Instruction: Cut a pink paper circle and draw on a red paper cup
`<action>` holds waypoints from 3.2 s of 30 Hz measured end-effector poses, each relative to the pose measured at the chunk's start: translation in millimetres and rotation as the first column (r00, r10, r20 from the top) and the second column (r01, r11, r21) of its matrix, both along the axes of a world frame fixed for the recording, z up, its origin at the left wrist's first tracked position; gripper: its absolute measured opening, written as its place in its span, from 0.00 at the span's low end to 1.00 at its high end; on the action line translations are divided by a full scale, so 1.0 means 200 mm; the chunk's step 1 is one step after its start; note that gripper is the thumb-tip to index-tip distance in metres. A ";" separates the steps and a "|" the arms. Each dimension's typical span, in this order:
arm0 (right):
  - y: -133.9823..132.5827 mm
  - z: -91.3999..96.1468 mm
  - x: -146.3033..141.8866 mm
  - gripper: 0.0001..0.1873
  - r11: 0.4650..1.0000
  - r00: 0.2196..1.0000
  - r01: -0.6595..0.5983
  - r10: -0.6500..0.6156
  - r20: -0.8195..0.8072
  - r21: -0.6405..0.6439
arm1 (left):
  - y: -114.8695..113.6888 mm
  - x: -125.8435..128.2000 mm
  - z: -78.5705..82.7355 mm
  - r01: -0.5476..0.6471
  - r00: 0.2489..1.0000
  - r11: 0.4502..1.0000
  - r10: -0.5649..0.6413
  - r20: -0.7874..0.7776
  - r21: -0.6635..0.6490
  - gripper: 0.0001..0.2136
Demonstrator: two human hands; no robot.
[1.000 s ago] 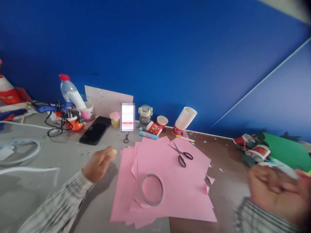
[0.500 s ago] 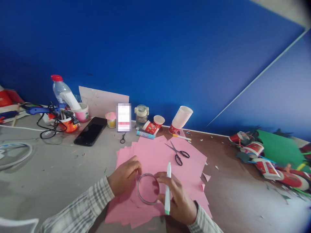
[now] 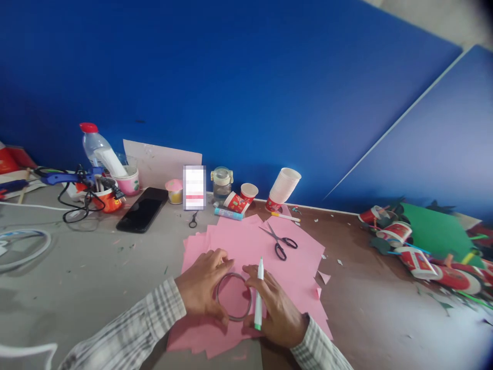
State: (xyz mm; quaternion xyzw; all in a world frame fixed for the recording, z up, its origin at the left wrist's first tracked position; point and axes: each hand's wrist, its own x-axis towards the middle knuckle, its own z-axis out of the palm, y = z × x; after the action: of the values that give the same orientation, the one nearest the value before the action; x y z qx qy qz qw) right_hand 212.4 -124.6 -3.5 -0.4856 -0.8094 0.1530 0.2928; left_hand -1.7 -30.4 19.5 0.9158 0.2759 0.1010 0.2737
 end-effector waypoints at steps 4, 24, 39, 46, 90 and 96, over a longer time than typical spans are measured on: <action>0.01 -0.01 0.00 0.27 1.000 1.000 -0.007 0.007 -0.002 -0.004 | 0.01 0.02 0.00 0.039 0.998 0.999 -0.040 -0.047 -0.008 0.41; 0.02 -0.06 -0.07 0.28 0.999 1.000 -0.020 0.020 -0.022 -0.027 | 0.09 -0.07 -0.07 -0.025 0.982 0.996 0.008 -0.188 -0.090 0.36; 0.04 -0.08 -0.10 0.34 0.998 0.998 -0.053 0.054 0.023 -0.040 | 0.12 -0.07 -0.09 -0.045 0.978 0.987 0.011 -0.209 -0.157 0.29; 0.05 -0.08 -0.11 0.33 0.998 0.998 -0.058 0.058 0.006 -0.038 | 0.13 -0.07 -0.11 -0.042 0.979 0.986 0.008 -0.206 -0.163 0.29; 0.05 -0.09 -0.13 0.31 1.000 1.000 0.004 -0.004 0.007 -0.010 | 0.06 -0.02 -0.06 0.029 1.000 0.994 -0.029 0.003 -0.101 0.31; 0.05 -0.07 -0.14 0.24 1.000 0.999 0.012 -0.012 -0.037 -0.012 | -0.01 0.06 -0.03 0.106 0.983 0.994 -0.110 -0.145 -0.038 0.32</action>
State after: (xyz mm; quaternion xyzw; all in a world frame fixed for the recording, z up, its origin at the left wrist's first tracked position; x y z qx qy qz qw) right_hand 183.9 -115.0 -16.7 -0.4893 -0.7999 0.1650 0.3059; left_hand 9.6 -31.4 13.7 0.9302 0.2467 0.0144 0.2714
